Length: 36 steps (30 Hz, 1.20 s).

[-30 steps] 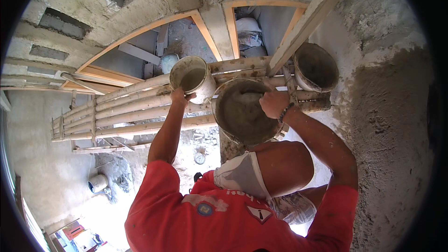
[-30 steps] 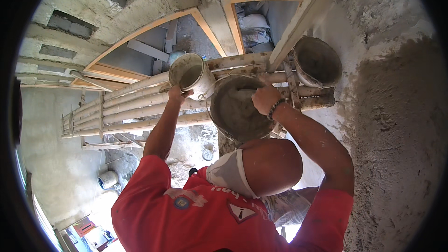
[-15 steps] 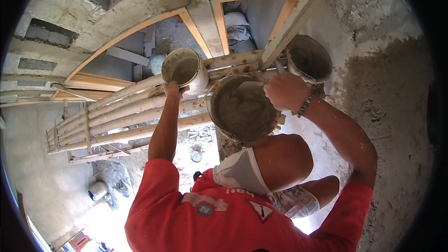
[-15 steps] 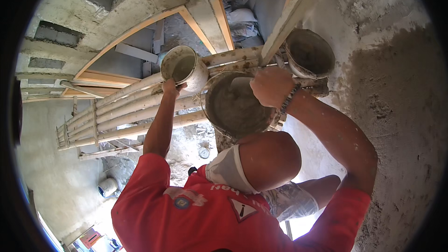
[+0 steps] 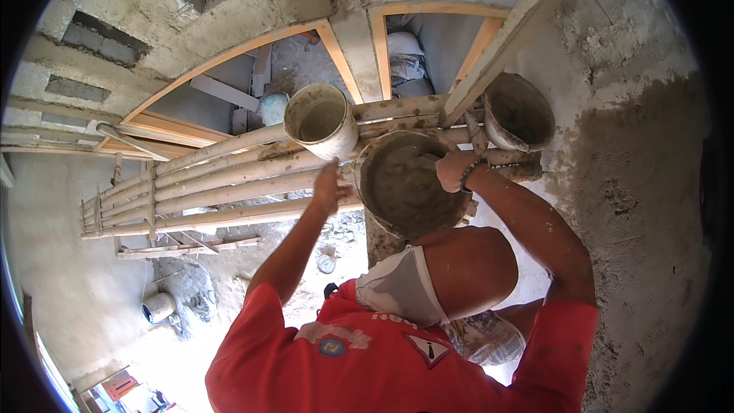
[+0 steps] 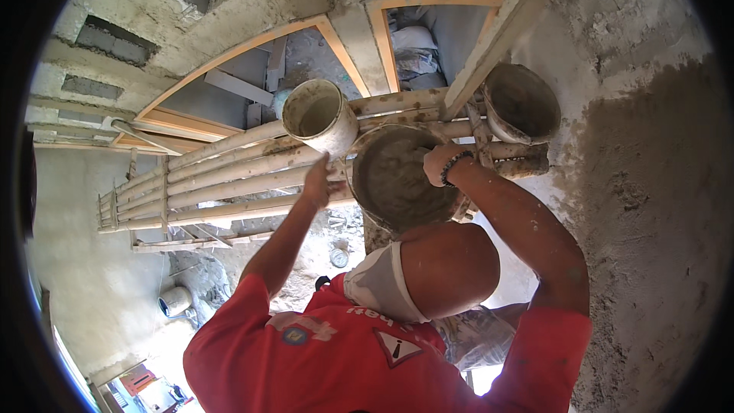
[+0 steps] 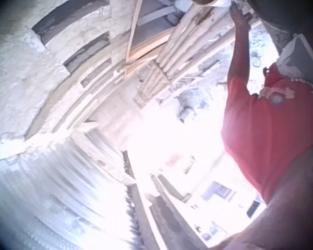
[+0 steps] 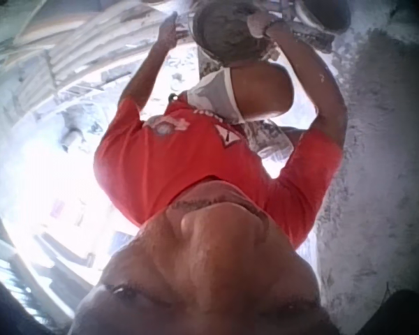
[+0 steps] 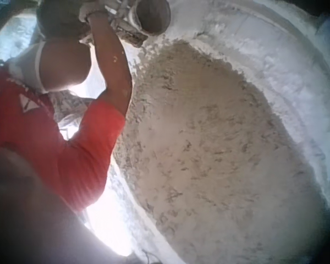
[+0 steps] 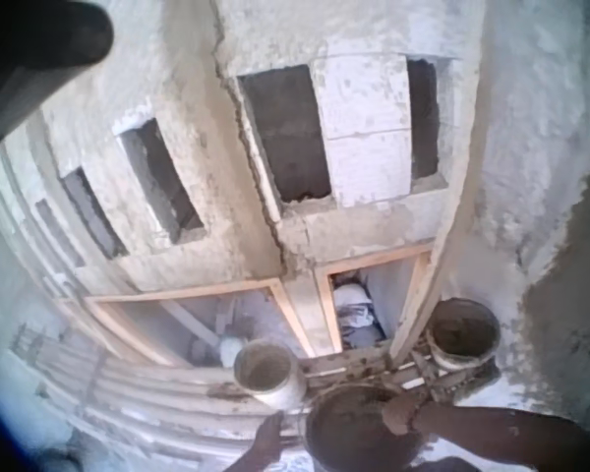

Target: The person applies plaster to a wall using a trowel from a bucket and then levels the surface using a long wooden straight edge.

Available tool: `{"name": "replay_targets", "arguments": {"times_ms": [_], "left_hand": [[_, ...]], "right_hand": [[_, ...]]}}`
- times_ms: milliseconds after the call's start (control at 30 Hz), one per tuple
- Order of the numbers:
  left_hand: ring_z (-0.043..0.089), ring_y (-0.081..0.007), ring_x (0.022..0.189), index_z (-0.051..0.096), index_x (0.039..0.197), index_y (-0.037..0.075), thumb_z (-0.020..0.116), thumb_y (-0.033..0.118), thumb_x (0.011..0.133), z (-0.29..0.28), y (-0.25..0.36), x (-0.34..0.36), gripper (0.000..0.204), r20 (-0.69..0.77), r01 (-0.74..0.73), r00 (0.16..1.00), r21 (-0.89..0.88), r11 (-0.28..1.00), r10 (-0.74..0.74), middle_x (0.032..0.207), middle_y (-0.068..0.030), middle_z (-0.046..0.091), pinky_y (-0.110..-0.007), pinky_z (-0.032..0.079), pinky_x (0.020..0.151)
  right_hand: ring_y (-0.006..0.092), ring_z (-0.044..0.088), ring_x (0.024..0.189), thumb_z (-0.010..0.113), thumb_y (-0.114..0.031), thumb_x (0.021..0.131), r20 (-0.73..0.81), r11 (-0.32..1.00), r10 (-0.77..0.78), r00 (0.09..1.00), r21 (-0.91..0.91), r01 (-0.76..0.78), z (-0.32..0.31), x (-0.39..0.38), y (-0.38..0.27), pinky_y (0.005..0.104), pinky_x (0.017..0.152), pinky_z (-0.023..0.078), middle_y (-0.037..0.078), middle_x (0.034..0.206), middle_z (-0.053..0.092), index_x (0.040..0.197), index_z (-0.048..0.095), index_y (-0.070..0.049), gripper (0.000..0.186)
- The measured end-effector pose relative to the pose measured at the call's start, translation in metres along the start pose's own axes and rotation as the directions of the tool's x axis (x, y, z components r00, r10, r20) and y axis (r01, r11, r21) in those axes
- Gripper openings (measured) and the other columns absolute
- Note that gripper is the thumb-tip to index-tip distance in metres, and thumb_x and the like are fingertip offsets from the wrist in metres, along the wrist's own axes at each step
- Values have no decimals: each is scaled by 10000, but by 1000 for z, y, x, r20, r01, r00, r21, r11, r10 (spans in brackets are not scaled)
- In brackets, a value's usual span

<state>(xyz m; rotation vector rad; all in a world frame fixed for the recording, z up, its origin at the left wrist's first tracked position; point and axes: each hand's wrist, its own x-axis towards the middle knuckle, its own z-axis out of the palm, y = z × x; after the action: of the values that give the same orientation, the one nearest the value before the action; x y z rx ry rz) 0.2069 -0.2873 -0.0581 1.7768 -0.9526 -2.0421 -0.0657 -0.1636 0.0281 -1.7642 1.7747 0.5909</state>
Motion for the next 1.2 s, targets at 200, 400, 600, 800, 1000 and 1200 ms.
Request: {"name": "replay_targets", "arguments": {"times_ms": [200,400,600,800,1000,1200], "left_hand": [[545,-286,1102,351,1373,59,535,398,939,35,-40,-84,581,202,-80,977,49,996,69,1299,-168,478,-437,491,857],[506,-261,1150,362,1378,-43,577,285,910,41,-45,-47,611,132,-446,894,342,827,428,1318,-171,480,-347,414,947],[552,-207,750,565,1152,-35,437,257,921,35,-3,-19,393,108,-546,818,455,703,565,942,-131,635,-336,443,657],[425,-147,517,566,949,75,533,311,898,86,31,-72,244,297,-427,889,268,864,348,657,-33,490,-272,344,490],[435,-116,500,614,826,30,556,278,902,124,46,-126,266,347,-551,834,556,622,428,608,-10,495,-269,354,461],[399,-107,477,520,729,90,505,203,946,174,43,-187,246,419,-511,857,619,596,299,569,1,438,-252,361,450]], "right_hand": [[365,670,825,553,-199,785,34,980,-169,985,109,165,-15,-38,-3,446,736,536,193,850,687,806,709,-31,230],[287,685,727,617,-148,717,-313,994,-100,944,8,108,39,-90,12,421,579,546,131,727,674,680,690,-79,107],[293,686,866,554,-181,801,-360,987,-127,924,47,154,70,-48,9,427,689,560,137,909,706,857,738,-93,212],[279,656,968,563,-253,844,-262,943,-161,952,-327,69,71,-85,25,457,747,547,116,1038,686,1006,714,-91,275],[312,645,922,612,-353,820,-539,961,110,835,273,50,83,-223,70,445,745,527,125,966,675,938,696,-104,288],[313,622,880,616,-335,815,-479,861,404,779,488,-146,206,-404,96,437,756,508,82,890,654,970,608,-106,276]]}}
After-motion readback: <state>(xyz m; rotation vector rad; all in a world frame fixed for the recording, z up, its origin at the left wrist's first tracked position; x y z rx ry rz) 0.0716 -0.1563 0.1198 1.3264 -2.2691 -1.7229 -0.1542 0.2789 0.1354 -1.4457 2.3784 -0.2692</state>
